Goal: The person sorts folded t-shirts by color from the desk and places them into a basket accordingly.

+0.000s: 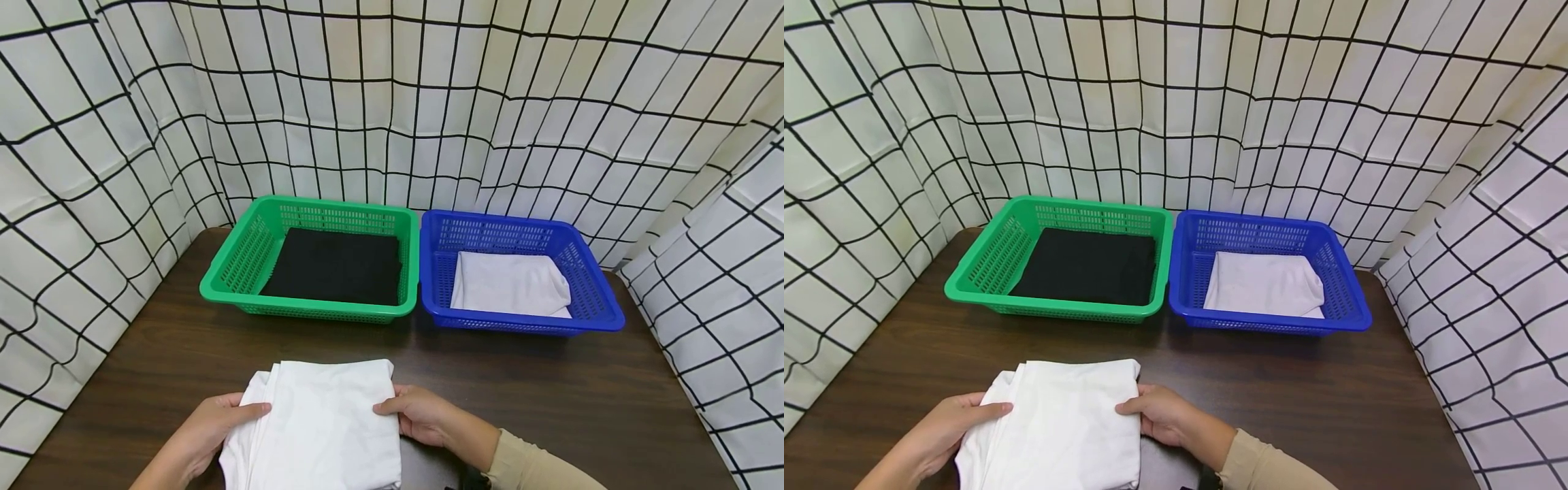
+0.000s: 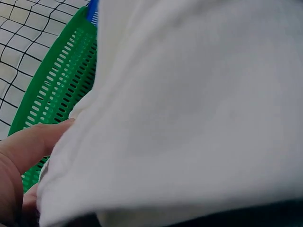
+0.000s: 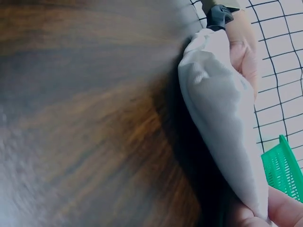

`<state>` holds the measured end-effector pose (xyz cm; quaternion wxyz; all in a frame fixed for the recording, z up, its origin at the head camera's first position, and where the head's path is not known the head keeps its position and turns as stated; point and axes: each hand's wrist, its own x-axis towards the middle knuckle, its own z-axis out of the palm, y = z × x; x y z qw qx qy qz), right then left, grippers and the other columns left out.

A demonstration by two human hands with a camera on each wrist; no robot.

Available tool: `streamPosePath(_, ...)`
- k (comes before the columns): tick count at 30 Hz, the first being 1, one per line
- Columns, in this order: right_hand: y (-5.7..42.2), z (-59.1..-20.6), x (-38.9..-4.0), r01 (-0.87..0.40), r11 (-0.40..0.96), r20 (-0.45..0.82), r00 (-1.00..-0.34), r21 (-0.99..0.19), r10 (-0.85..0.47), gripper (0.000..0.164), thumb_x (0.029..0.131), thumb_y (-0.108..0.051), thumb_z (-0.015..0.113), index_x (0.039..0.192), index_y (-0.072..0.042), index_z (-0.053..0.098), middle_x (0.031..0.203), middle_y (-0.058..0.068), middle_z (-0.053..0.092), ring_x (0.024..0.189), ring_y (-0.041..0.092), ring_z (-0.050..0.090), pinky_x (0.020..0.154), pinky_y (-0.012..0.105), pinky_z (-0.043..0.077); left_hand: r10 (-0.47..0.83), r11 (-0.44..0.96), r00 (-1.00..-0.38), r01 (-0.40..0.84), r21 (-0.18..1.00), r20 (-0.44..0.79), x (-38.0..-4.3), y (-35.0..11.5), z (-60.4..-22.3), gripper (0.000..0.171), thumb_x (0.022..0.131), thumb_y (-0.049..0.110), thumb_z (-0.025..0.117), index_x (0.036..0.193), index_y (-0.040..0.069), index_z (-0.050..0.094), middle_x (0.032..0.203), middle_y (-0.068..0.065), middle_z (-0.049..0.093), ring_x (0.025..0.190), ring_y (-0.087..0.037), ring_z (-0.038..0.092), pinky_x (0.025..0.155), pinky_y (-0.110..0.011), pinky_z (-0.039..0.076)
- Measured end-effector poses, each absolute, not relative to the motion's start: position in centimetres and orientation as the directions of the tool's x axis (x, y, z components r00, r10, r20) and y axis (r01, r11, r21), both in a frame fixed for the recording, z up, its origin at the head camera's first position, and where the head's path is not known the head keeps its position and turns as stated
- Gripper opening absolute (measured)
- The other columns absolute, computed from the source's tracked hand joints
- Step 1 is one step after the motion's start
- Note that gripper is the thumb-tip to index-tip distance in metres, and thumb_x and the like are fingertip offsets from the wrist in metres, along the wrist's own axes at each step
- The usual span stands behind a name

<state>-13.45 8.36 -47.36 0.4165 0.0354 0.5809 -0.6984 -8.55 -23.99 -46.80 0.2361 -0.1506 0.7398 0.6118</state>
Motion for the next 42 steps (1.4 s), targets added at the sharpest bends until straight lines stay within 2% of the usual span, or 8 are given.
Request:
streamPosePath(8,8.7,-46.9,-13.9,0.626,0.026,-0.547,-0.658,-0.779,-0.518,0.039,0.096,0.000,0.056,0.135,0.006,0.052,0.116,0.009,0.071,0.105,0.017,0.067,0.097,0.041,0.056,0.025,0.183,-0.842,-0.526,0.830,-0.539,-8.7,-23.4,-46.6,0.037,0.093,0.024,0.069,0.111,-0.008,0.068,0.082,0.000,0.075,0.072,-0.015,0.070,0.065,-0.032,0.059)
streamPosePath(12,9.0,-46.6,-14.1,0.608,0.028,-0.530,-0.667,-0.793,-0.523,0.038,0.097,-0.001,0.055,0.135,0.005,0.052,0.112,0.006,0.072,0.100,0.014,0.067,0.095,0.040,0.057,0.006,0.175,-0.844,-0.527,0.831,-0.536,-8.9,-23.2,-46.5,0.037,0.093,0.024,0.069,0.112,-0.008,0.068,0.083,-0.001,0.075,0.073,-0.015,0.070,0.065,-0.033,0.059)
streamPosePath(18,9.6,-45.6,-14.3,0.586,0.041,-0.518,-0.679,-0.809,-0.521,0.036,0.097,-0.003,0.056,0.132,0.006,0.053,0.105,0.004,0.073,0.093,0.012,0.069,0.090,0.039,0.060,0.048,0.142,-0.852,-0.511,0.848,-0.522,-8.9,-23.0,-45.8,0.035,0.095,0.023,0.066,0.114,-0.006,0.068,0.084,0.000,0.076,0.075,-0.015,0.072,0.068,-0.033,0.060)
streamPosePath(24,10.5,-43.8,-14.6,0.557,0.056,-0.501,-0.693,-0.829,-0.519,0.038,0.097,-0.005,0.058,0.132,0.006,0.053,0.105,0.004,0.073,0.089,0.012,0.070,0.086,0.038,0.061,0.026,0.114,-0.860,-0.504,0.856,-0.510,-9.3,-22.4,-44.2,0.039,0.094,0.021,0.067,0.119,-0.008,0.065,0.087,0.000,0.076,0.078,-0.015,0.072,0.071,-0.033,0.061)
streamPosePath(32,12.1,-41.0,-15.6,0.508,0.080,-0.466,-0.704,-0.858,-0.536,0.042,0.097,-0.008,0.059,0.136,0.006,0.050,0.111,0.006,0.072,0.090,0.012,0.071,0.086,0.035,0.061,0.028,0.148,-0.874,-0.476,0.867,-0.485,-10.4,-21.5,-41.2,0.044,0.093,0.023,0.070,0.122,-0.009,0.063,0.089,-0.001,0.076,0.080,-0.015,0.072,0.071,-0.033,0.061)
streamPosePath(42,14.0,-38.3,-16.3,0.461,0.088,-0.436,-0.734,-0.883,-0.521,0.044,0.098,-0.010,0.059,0.137,0.007,0.050,0.115,0.007,0.072,0.093,0.014,0.072,0.088,0.035,0.060,0.087,0.082,-0.885,-0.451,0.889,-0.457,-11.2,-20.0,-38.2,0.037,0.093,0.022,0.070,0.121,-0.002,0.065,0.086,0.002,0.076,0.078,-0.014,0.073,0.072,-0.034,0.062)
